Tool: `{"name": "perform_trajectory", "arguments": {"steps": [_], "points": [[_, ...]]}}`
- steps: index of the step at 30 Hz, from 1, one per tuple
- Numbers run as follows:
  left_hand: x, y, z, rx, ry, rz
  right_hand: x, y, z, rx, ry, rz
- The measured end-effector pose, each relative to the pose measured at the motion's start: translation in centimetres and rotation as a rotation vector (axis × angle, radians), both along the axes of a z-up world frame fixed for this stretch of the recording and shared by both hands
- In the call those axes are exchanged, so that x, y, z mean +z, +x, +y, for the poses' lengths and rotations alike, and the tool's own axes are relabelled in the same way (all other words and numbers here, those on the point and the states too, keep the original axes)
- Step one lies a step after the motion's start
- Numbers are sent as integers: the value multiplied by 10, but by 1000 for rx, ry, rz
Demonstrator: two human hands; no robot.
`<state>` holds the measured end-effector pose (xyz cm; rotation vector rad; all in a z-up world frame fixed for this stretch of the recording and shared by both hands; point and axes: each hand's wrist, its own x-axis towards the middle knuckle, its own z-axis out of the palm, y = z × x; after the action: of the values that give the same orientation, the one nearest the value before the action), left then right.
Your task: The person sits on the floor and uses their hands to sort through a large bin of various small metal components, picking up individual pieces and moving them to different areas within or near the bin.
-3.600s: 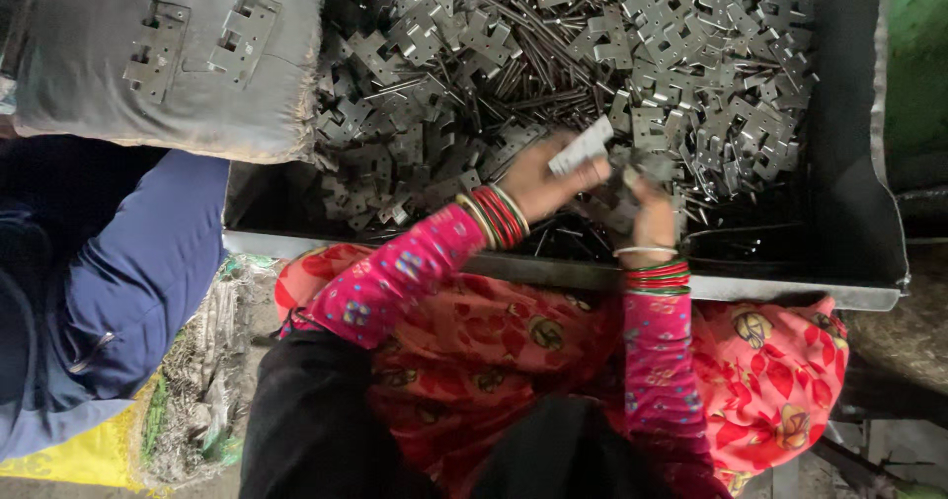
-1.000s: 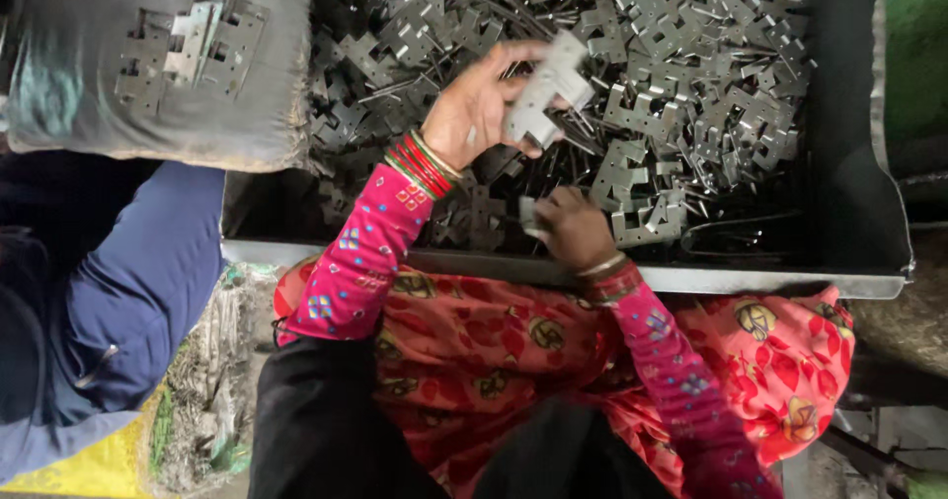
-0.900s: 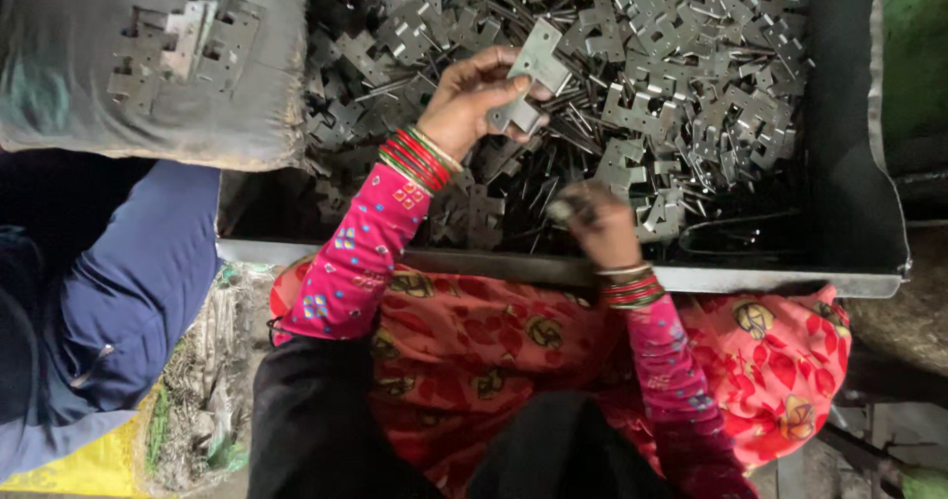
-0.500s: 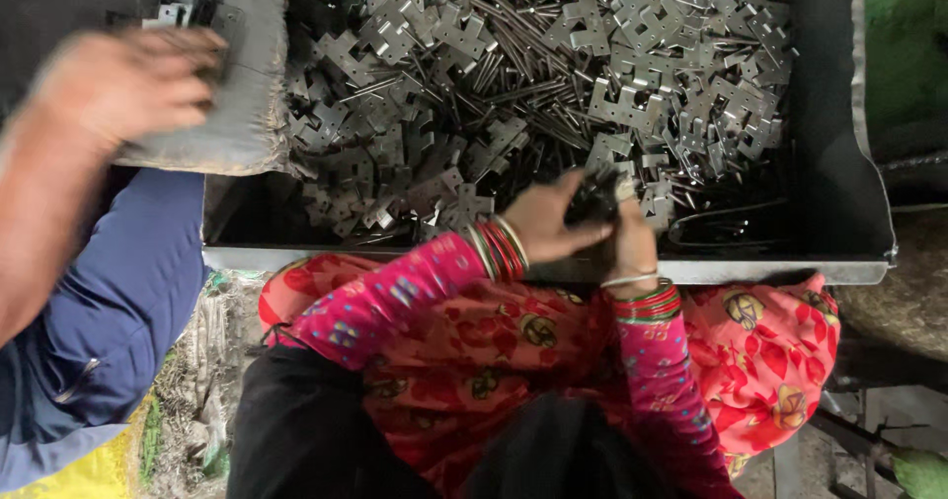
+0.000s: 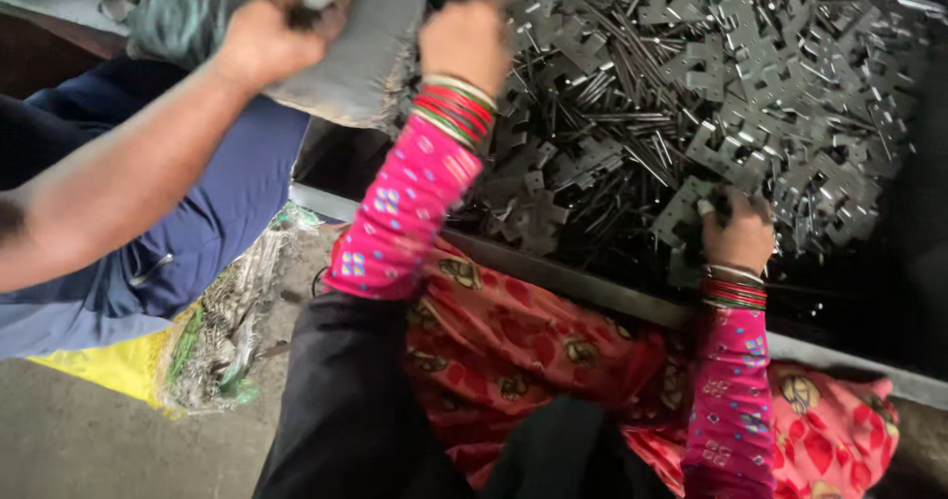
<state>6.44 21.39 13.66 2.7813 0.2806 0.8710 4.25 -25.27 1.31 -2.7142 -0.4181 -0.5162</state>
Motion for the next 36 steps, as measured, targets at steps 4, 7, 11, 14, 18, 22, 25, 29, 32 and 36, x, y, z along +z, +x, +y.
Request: {"name": "perform_trajectory", "arguments": {"steps": [4, 7, 11, 14, 18, 22, 25, 29, 32, 36], "points": [[-42, 27, 118, 557, 227, 45, -7, 7, -4, 36, 19, 15], [-57, 14, 160, 638, 233, -26, -8, -3, -3, 17, -19, -4], [-21, 7, 120, 595, 282, -45, 1, -2, 3, 33, -36, -64], [13, 5, 34, 379, 347, 0, 18, -10, 10, 50, -80, -146], [12, -17, -71, -250, -43, 286, 53, -17, 6, 124, 548, 324], [-34, -29, -120, -520, -94, 500, 80, -47, 0, 392, 1007, 451], [-67, -32, -138, -467, 84, 669, 99, -67, -10, 297, 1374, 332], [-81, -30, -148, -403, 22, 698, 110, -70, -26, 236, 2132, 314], [-87, -30, -158, -370, 6, 625, 100, -74, -29, 50, 2197, 351], [-101, -6, -157, -396, -67, 524, 77, -80, -4, 102, 1678, 545]]}}
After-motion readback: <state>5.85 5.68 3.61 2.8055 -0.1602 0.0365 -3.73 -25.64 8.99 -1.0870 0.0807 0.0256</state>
